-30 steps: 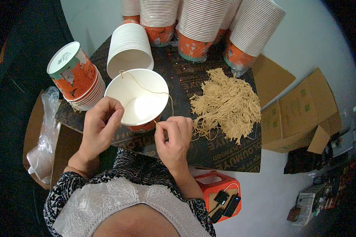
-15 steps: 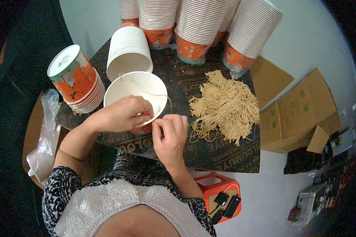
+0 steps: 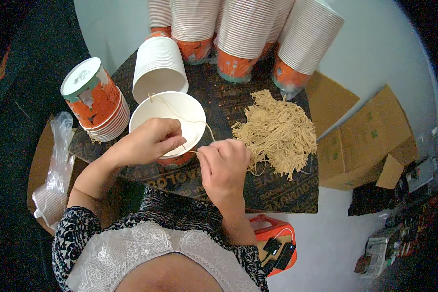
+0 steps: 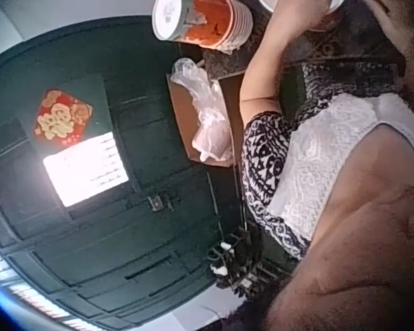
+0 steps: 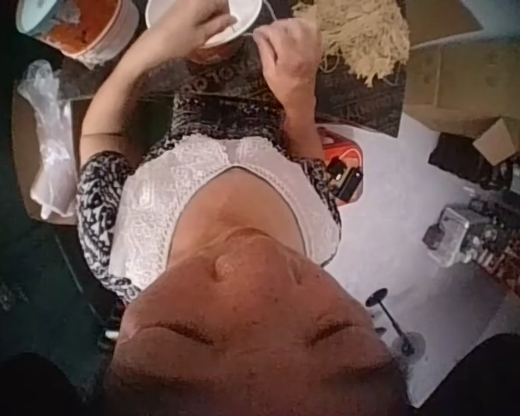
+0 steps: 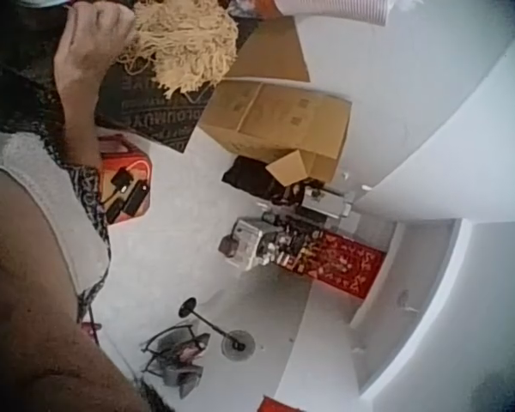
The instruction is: Attaching twine handles to paper buckets by threading and knotting them through pre-punched holes.
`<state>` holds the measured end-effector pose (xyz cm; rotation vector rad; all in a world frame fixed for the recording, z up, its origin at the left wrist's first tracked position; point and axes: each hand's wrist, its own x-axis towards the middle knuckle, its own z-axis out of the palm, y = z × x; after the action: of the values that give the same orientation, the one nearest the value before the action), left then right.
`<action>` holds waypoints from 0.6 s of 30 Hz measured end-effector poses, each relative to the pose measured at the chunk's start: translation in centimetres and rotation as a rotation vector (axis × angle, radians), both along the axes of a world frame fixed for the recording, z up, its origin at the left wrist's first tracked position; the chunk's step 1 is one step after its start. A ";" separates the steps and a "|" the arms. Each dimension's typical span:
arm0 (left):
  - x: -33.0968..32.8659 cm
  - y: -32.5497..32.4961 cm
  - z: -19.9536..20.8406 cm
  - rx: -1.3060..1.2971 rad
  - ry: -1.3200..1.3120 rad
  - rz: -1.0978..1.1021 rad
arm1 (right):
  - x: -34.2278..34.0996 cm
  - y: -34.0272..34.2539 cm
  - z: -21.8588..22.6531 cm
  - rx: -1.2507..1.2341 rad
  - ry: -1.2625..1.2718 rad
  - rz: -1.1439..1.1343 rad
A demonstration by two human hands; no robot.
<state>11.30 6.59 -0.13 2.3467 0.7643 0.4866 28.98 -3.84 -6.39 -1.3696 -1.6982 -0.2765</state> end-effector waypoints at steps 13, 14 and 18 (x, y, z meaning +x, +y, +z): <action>0.4 0.8 -1.9 -0.342 -0.242 -0.102 | -0.3 1.3 0.7 0.018 0.043 0.160; 0.4 0.8 -1.9 -0.385 -0.265 -0.113 | -0.3 1.3 0.8 0.019 0.042 0.159; 0.4 0.8 -1.3 -0.629 -0.248 -0.090 | -0.1 1.4 0.5 0.015 0.090 0.202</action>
<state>11.75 7.39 -1.45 1.6920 0.5840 0.4126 28.85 -2.39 -5.90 -1.1711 -1.7398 -0.1110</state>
